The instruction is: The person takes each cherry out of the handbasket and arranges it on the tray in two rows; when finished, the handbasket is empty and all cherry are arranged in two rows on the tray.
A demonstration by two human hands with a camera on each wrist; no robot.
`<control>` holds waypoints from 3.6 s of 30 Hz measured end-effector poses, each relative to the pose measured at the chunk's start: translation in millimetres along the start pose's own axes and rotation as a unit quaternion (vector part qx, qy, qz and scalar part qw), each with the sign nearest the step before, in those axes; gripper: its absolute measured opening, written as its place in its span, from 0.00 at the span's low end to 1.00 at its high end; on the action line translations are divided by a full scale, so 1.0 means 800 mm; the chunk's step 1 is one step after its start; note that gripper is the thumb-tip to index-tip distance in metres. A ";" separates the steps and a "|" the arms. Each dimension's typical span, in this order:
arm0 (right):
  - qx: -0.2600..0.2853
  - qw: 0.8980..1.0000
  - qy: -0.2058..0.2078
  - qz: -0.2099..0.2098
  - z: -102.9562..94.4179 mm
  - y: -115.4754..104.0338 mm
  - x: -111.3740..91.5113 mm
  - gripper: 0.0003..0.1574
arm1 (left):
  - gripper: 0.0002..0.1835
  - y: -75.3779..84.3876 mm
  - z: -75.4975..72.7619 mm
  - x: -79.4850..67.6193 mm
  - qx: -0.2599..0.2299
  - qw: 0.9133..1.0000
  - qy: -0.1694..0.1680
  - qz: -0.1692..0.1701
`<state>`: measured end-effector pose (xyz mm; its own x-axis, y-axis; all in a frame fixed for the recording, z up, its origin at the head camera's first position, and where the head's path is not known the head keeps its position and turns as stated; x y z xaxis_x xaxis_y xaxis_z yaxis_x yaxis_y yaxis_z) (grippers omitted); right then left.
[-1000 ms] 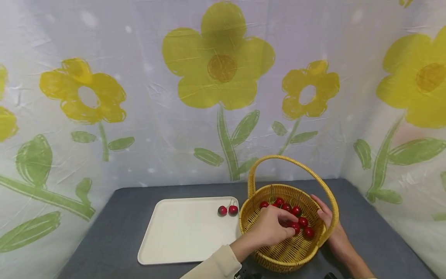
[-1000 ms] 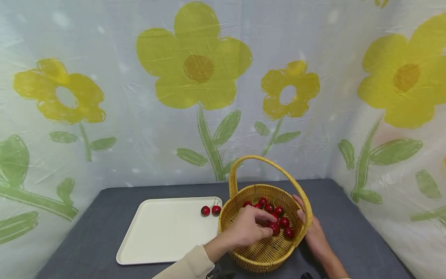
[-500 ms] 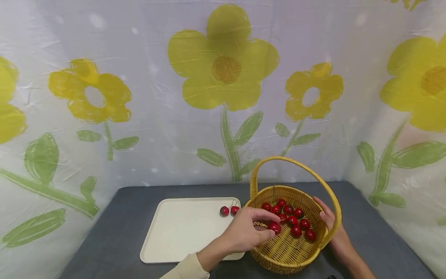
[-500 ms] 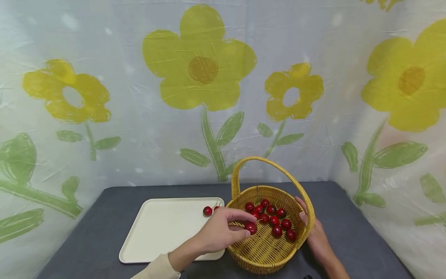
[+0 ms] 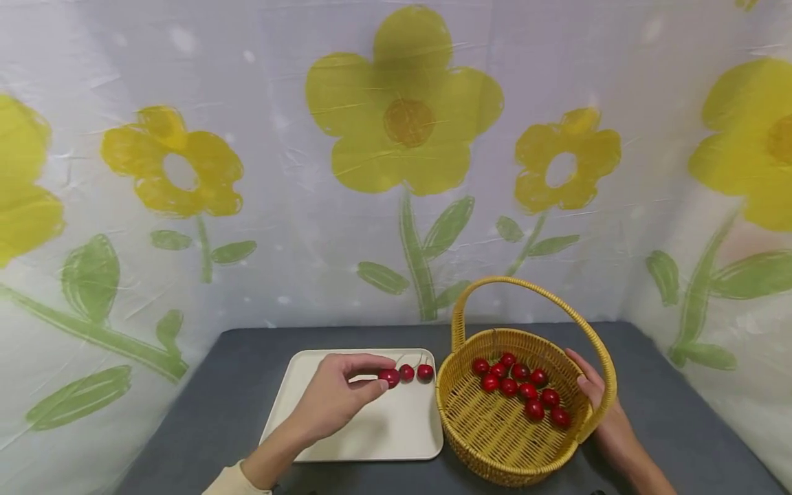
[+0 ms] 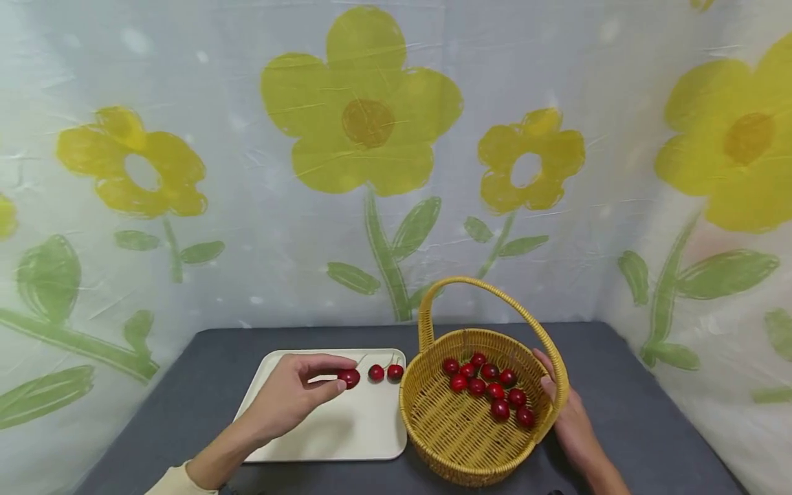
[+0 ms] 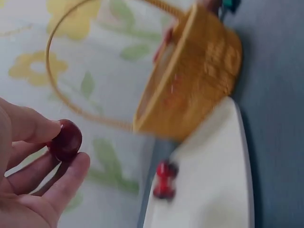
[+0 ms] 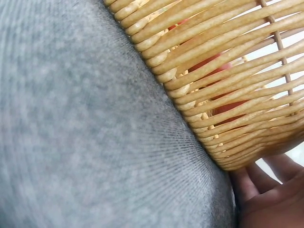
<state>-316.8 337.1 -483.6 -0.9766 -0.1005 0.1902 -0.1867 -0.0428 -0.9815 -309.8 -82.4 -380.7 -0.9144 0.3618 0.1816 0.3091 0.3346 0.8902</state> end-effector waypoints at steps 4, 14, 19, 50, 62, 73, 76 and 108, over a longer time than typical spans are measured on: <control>0.001 1.000 -0.006 0.005 -0.001 0.000 0.000 0.37 | 0.15 -0.021 -0.040 -0.015 0.037 0.999 0.037 -0.013; -0.015 1.000 0.006 0.014 -0.005 0.002 0.004 0.38 | 0.15 -0.059 -0.078 -0.019 0.139 0.985 0.094 -0.025; -0.018 1.000 0.011 0.020 -0.005 0.003 0.005 0.38 | 0.14 -0.070 -0.071 -0.001 0.131 0.986 0.097 -0.021; -0.039 0.999 0.010 0.018 -0.001 0.003 0.002 0.37 | 0.12 -0.129 -0.004 0.081 0.197 0.980 0.038 -0.008; -0.022 0.999 0.011 0.020 -0.001 0.004 0.001 0.37 | 0.13 -0.139 0.008 0.092 0.205 0.978 0.032 0.004; -0.026 0.999 0.017 0.023 -0.003 0.006 0.003 0.37 | 0.19 -0.131 0.011 0.089 0.205 0.979 0.010 0.009; -0.023 0.999 0.015 0.019 -0.004 0.005 0.002 0.37 | 0.20 -0.128 0.005 0.084 0.214 0.977 0.020 0.000; -0.010 1.000 0.007 0.019 -0.004 0.008 0.003 0.36 | 0.22 0.033 0.173 0.049 -0.063 0.981 -0.119 0.136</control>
<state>-320.2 339.6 -489.3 -0.9844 -0.0886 0.1521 -0.1510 -0.0191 -0.9883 -301.6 61.3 -408.1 -0.7108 0.6208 0.3308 0.4849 0.0919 0.8697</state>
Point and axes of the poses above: each hand's wrist, its own x-axis towards the middle knuckle, its own z-axis out of the palm, y = z × x, the point moved 10 cm from there along x, towards the middle knuckle, and after that the axes turned 9 degrees about x, right-handed, at the moved point
